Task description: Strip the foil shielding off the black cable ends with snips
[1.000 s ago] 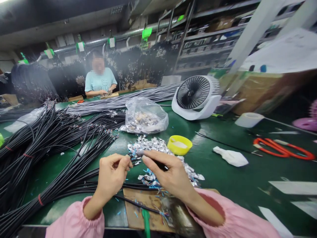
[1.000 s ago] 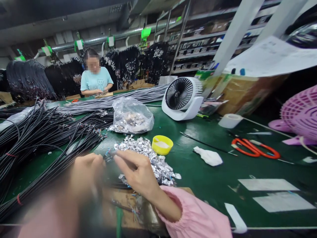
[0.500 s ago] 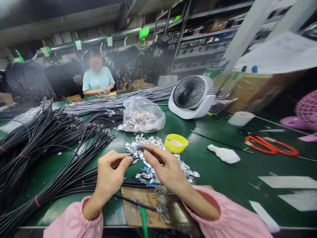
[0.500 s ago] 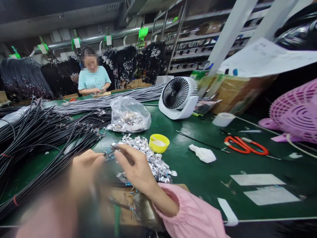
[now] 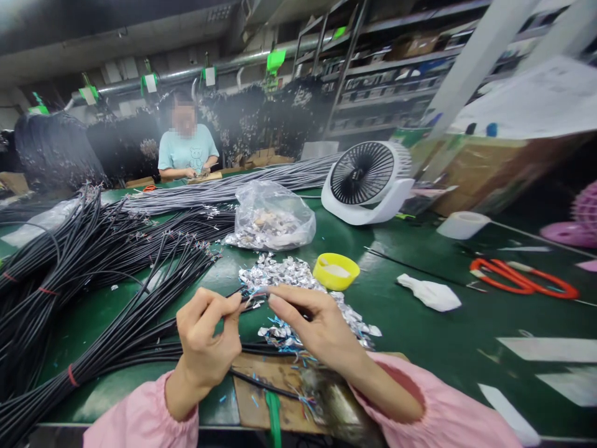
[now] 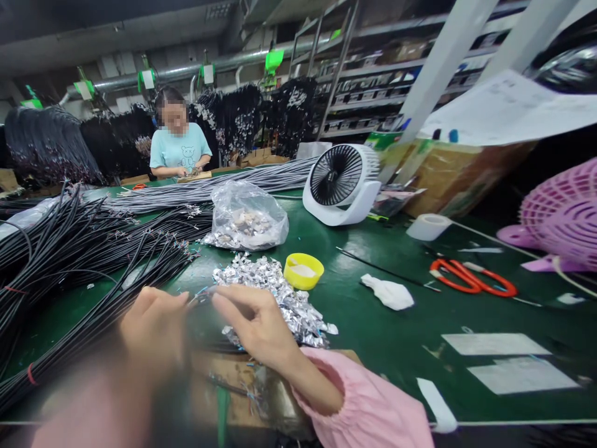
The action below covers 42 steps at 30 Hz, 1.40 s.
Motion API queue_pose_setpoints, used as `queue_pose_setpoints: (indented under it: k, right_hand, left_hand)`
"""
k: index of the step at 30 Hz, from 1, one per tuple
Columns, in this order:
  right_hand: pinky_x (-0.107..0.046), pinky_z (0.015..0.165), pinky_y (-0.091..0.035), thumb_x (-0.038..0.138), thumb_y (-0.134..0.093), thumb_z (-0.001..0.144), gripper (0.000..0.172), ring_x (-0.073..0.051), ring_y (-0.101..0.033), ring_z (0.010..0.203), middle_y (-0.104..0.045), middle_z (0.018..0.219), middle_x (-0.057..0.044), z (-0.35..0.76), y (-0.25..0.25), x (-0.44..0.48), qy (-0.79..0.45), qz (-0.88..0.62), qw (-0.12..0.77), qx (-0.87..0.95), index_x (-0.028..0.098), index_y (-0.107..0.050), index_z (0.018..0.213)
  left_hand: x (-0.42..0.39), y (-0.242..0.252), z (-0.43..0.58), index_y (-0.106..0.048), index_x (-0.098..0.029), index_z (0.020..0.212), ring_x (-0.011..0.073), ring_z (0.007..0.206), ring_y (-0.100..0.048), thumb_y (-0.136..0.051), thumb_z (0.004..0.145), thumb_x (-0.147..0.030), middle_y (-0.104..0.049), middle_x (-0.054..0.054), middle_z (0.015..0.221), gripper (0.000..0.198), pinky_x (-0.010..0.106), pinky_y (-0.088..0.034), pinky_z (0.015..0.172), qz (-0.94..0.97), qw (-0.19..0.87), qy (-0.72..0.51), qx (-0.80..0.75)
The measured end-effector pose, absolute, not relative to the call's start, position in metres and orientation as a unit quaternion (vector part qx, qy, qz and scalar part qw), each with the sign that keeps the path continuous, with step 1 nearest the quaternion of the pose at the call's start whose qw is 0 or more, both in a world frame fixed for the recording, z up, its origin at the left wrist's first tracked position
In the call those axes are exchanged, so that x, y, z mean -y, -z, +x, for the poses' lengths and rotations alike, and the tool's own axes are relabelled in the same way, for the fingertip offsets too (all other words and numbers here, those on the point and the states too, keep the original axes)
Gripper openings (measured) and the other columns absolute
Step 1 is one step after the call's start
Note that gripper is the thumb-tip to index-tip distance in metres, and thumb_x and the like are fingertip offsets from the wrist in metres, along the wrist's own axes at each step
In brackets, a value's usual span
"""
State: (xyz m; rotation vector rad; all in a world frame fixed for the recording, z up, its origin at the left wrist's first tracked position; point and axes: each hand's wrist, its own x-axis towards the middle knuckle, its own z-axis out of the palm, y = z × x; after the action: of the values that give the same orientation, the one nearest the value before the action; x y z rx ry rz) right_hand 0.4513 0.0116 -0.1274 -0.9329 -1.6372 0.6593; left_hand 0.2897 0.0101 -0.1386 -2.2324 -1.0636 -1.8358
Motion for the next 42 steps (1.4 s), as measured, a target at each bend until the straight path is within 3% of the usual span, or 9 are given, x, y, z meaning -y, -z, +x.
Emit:
queue_pose_setpoints:
  k: [5, 9, 18, 30, 42]
  right_hand:
    - [-0.023, 0.056, -0.051, 0.026, -0.054, 0.082, 0.022, -0.016, -0.065, 0.060, -0.072, 0.070, -0.002, 0.452, 0.127, -0.011, -0.274, -0.393, 0.537, 0.694, 0.021, -0.075, 0.078]
    - [-0.023, 0.057, -0.051, 0.027, -0.054, 0.081, 0.022, -0.017, -0.065, 0.062, -0.072, 0.071, -0.003, 0.451, 0.128, -0.012, -0.284, -0.401, 0.537, 0.686, 0.020, -0.074, 0.074]
    - [-0.022, 0.050, -0.049, 0.031, -0.052, 0.079, 0.028, -0.015, -0.060, 0.055, -0.068, 0.063, -0.004, 0.448, 0.126, -0.012, -0.353, -0.400, 0.525, 0.663, 0.015, -0.074, 0.071]
    - [-0.025, 0.064, -0.055, 0.031, -0.056, 0.077, 0.023, -0.020, -0.069, 0.072, -0.073, 0.077, -0.006, 0.449, 0.129, -0.012, -0.348, -0.415, 0.531, 0.652, 0.019, -0.075, 0.075]
    - [-0.028, 0.066, -0.057, 0.029, -0.057, 0.077, 0.020, -0.020, -0.070, 0.072, -0.074, 0.079, -0.005, 0.449, 0.129, -0.011, -0.299, -0.421, 0.546, 0.660, 0.020, -0.075, 0.078]
  left_hand:
    - [-0.009, 0.132, 0.291, -0.064, -0.016, 0.081, 0.0083, 0.051, -0.051, -0.056, 0.080, -0.004, -0.056, -0.002, 0.058, 0.014, 0.019, -0.039, 0.049, -0.735, 0.179, 0.557, 0.341]
    - [-0.008, 0.127, 0.291, -0.065, -0.016, 0.070, 0.0100, 0.045, -0.049, -0.051, 0.083, -0.005, -0.052, 0.000, 0.048, 0.023, 0.021, -0.036, 0.045, -0.750, 0.252, 0.496, 0.358]
    - [-0.006, 0.130, 0.291, -0.065, -0.017, 0.061, 0.0114, 0.042, -0.043, -0.041, 0.085, -0.006, -0.045, 0.002, 0.044, 0.036, 0.022, -0.032, 0.044, -0.763, 0.256, 0.446, 0.391]
    - [-0.004, 0.127, 0.292, -0.061, -0.016, 0.055, 0.0111, 0.042, -0.039, -0.046, 0.082, -0.004, -0.042, 0.001, 0.043, 0.034, 0.023, -0.028, 0.045, -0.761, 0.264, 0.439, 0.398]
    - [-0.003, 0.126, 0.293, -0.062, -0.016, 0.054, 0.0108, 0.042, -0.038, -0.042, 0.085, -0.007, -0.042, 0.001, 0.043, 0.038, 0.023, -0.029, 0.045, -0.760, 0.282, 0.419, 0.410]
